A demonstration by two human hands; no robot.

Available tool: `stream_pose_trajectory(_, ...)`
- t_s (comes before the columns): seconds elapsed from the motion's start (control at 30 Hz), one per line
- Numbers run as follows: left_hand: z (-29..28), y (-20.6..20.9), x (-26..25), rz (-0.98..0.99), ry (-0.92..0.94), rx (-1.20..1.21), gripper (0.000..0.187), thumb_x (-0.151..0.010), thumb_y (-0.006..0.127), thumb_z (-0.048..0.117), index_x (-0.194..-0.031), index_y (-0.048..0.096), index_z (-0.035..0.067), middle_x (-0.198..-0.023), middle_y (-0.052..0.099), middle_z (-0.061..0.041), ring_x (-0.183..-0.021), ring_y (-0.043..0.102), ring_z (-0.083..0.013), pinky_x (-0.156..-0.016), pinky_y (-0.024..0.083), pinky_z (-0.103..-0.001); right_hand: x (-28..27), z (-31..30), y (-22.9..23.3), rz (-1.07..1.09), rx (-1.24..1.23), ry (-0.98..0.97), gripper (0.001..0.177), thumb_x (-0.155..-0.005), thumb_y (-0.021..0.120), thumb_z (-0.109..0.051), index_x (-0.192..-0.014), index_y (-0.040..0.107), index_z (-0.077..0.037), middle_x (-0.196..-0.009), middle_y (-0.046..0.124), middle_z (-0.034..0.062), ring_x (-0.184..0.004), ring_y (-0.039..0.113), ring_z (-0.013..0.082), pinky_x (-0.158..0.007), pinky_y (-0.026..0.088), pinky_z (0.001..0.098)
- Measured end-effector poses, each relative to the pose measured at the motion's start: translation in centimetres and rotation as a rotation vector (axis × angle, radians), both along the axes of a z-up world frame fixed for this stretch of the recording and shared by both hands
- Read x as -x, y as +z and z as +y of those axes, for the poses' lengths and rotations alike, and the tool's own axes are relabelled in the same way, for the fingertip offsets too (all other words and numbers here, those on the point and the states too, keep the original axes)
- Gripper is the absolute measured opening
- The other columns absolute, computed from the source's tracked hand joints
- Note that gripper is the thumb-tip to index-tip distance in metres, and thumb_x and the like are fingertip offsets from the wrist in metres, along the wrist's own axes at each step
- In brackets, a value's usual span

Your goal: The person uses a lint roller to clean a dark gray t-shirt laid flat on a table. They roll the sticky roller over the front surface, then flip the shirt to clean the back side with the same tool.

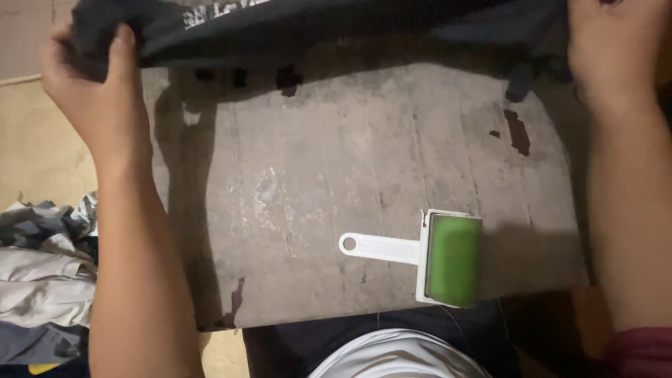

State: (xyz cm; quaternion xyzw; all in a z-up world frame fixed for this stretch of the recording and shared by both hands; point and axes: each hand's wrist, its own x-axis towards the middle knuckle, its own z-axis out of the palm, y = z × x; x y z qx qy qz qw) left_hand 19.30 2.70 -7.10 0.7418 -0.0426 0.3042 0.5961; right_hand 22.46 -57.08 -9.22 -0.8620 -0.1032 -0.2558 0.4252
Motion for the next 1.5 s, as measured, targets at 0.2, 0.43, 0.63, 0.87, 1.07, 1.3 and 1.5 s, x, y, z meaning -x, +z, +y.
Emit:
stream_pose_trajectory(0.2, -1.6, -1.1, 1.0, 0.242, 0.110, 0.062, 0.041, -0.108, 0.077, 0.019, -0.137, 0.051, 0.005, -0.129, 0.066, -0.008, -0.115, 0.063, -0.0165, -0.099, 0.052, -0.031, 1.8, 2.0, -1.0, 0.398, -0.330, 0.052, 0.077, -0.098, 0.077, -0.011, -0.157, 0.029, -0.001, -0.132, 0.066, 0.0136, -0.120, 0.068, 0.0205, -0.099, 0.059, 0.0302)
stream_pose_trajectory(0.43, -2.1, 0.2, 4.2, 0.293, -0.396, 0.236, 0.075, -0.093, 0.069, -0.006, -0.157, 0.033, 0.011, -0.148, 0.056, -0.006, -0.137, 0.059, -0.0184, -0.114, 0.052, -0.032, 3.8, 3.3, 1.7, 0.443, -0.049, 0.197, 0.084, -0.097, 0.075, -0.002, -0.165, 0.025, -0.003, -0.132, 0.066, 0.0219, -0.120, 0.068, 0.0257, -0.095, 0.059, 0.0347)
stream_pose_trajectory(0.63, -1.4, -0.3, 2.8, 0.253, -0.214, -0.028, 0.054, -0.101, 0.074, -0.009, -0.148, 0.049, 0.000, -0.138, 0.066, -0.009, -0.130, 0.066, -0.0179, -0.117, 0.055, -0.033, 2.0, 2.3, 0.3, 0.079, -0.175, 0.160, 0.060, -0.107, 0.068, 0.009, -0.160, 0.038, 0.004, -0.159, 0.049, 0.0171, -0.146, 0.050, 0.0247, -0.122, 0.042, 0.0366)
stream_pose_trajectory(0.87, -2.1, 0.3, 1.8, 0.126, -0.113, 0.184, 0.024, -0.118, 0.069, 0.006, -0.141, 0.064, -0.001, -0.124, 0.071, -0.007, -0.101, 0.070, -0.0123, -0.086, 0.063, -0.027, 1.6, 0.0, -1.5, 0.014, -0.164, -0.137, 0.026, -0.116, 0.061, -0.006, -0.141, 0.055, -0.001, -0.129, 0.060, 0.0058, -0.120, 0.056, 0.0137, -0.109, 0.046, 0.0297)
stream_pose_trajectory(1.07, -3.2, 1.4, 2.9, 0.108, 0.052, 0.161, 0.027, -0.108, 0.066, 0.009, -0.133, 0.067, 0.000, -0.118, 0.075, -0.004, -0.106, 0.072, -0.0098, -0.091, 0.064, -0.027, 3.9, 0.9, 0.5, -0.021, 0.002, -0.253, 0.033, -0.112, 0.068, -0.017, -0.136, 0.055, 0.001, -0.131, 0.059, 0.0111, -0.125, 0.060, 0.0223, -0.107, 0.051, 0.0348)
stream_pose_trajectory(1.3, -2.2, -0.1, 3.5, 0.024, 0.045, 0.086, 0.015, -0.113, 0.067, 0.008, -0.123, 0.065, -0.002, -0.114, 0.071, -0.006, -0.105, 0.068, -0.0124, -0.099, 0.058, -0.028, 4.8, 4.7, 4.1, 0.200, -0.757, 0.151, 0.034, -0.115, 0.066, -0.015, -0.142, 0.051, -0.002, -0.132, 0.060, 0.0101, -0.116, 0.068, 0.0175, -0.104, 0.061, 0.0310)
stream_pose_trajectory(1.5, -3.2, -1.4, 3.2, 0.102, -0.033, 0.130, 0.021, -0.117, 0.063, 0.013, -0.134, 0.054, 0.004, -0.126, 0.064, -0.004, -0.116, 0.061, -0.0116, -0.105, 0.051, -0.028, 5.4, 8.4, 5.0, 0.566, -0.543, 0.232, 0.063, -0.102, 0.064, -0.008, -0.155, 0.031, -0.009, -0.130, 0.059, 0.0142, -0.101, 0.073, 0.0204, -0.076, 0.068, 0.0345)
